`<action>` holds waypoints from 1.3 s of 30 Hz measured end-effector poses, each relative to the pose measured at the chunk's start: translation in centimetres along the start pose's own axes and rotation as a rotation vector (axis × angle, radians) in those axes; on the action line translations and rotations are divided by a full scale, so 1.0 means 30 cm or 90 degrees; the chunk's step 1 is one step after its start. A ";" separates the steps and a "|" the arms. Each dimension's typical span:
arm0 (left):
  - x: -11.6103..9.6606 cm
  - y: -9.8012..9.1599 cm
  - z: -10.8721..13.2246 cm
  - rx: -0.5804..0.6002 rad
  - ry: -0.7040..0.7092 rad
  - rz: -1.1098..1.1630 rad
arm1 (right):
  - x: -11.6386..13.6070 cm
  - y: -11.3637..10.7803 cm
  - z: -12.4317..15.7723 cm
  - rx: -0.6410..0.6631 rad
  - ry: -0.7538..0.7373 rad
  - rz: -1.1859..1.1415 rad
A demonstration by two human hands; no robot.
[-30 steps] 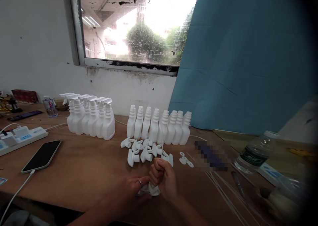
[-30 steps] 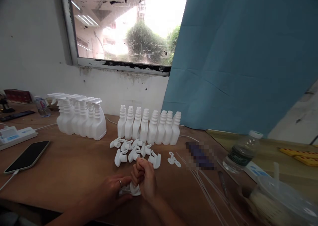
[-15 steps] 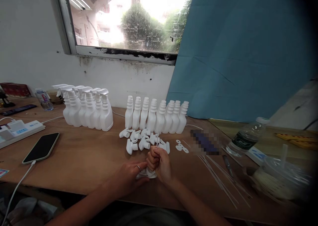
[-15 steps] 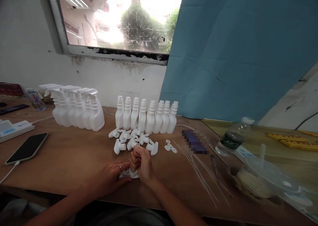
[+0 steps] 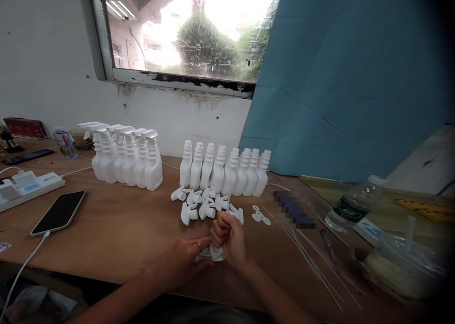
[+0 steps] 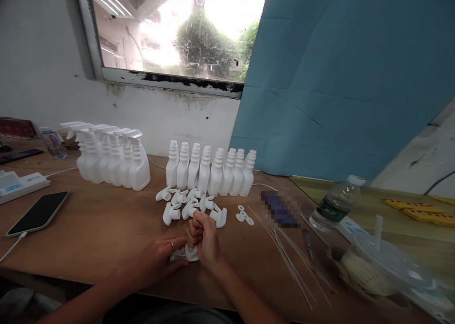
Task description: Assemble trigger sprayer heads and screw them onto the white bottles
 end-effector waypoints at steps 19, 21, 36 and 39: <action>-0.004 -0.005 -0.002 -0.023 -0.057 0.085 | -0.039 -0.009 0.028 0.022 -0.062 0.108; -0.008 -0.007 -0.004 -0.019 -0.057 0.079 | -0.034 -0.007 0.033 0.034 -0.058 0.097; -0.013 -0.085 -0.042 -0.069 -0.172 0.366 | 0.138 -0.113 0.192 -0.049 -0.449 0.620; -0.060 -0.100 -0.100 -0.059 -0.147 0.446 | 0.174 -0.114 0.246 -0.046 -0.622 0.940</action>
Point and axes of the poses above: each hand's wrist, its own z-axis away from the middle knuckle, its own y-axis out of the palm, x = y × z, the point moved 4 cm from there along -z, towards the middle knuckle, and after that the axes turned 8 degrees about y, right-handed, at the moved point
